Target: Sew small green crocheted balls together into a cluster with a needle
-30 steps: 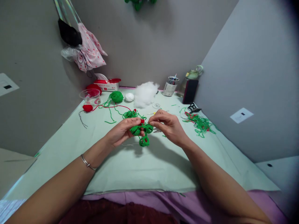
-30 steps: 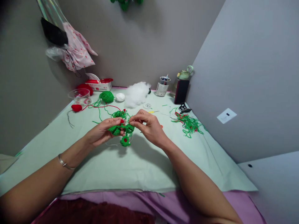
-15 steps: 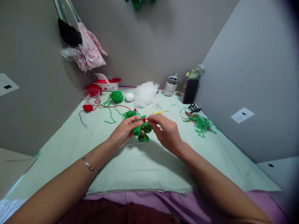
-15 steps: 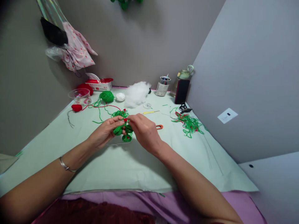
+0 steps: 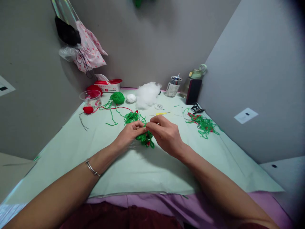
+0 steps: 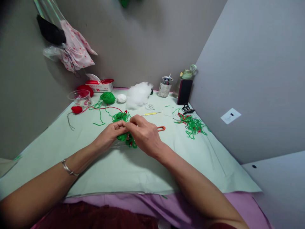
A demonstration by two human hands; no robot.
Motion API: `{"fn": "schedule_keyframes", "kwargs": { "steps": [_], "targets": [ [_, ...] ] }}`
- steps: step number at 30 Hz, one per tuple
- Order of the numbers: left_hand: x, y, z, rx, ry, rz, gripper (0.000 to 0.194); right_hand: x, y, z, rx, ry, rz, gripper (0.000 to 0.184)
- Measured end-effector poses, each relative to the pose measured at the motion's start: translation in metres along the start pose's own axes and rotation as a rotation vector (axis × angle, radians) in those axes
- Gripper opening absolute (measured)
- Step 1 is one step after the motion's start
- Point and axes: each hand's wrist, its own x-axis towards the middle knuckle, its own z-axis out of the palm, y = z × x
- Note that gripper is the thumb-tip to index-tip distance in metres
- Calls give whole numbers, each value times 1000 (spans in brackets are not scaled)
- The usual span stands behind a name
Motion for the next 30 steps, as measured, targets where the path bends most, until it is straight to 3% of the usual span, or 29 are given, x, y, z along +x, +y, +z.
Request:
{"fn": "schedule_keyframes", "kwargs": {
  "steps": [6,13,17,22,30],
  "targets": [
    [0,2,-1,-18,-37,29,32,-1,-3,5,349,60,63,18],
    [0,4,-2,-103,-55,-1,28,-1,-1,9,476,27,199,15],
    [0,4,-1,-154,-38,-55,29,1,6,10,400,-49,196,10],
    [3,-2,-1,-87,-41,-23,31,-3,2,11,105,-29,-1,21],
    [3,-4,-3,-78,-52,0,29,-5,-5,12,232,11,25,23]
  ]
}}
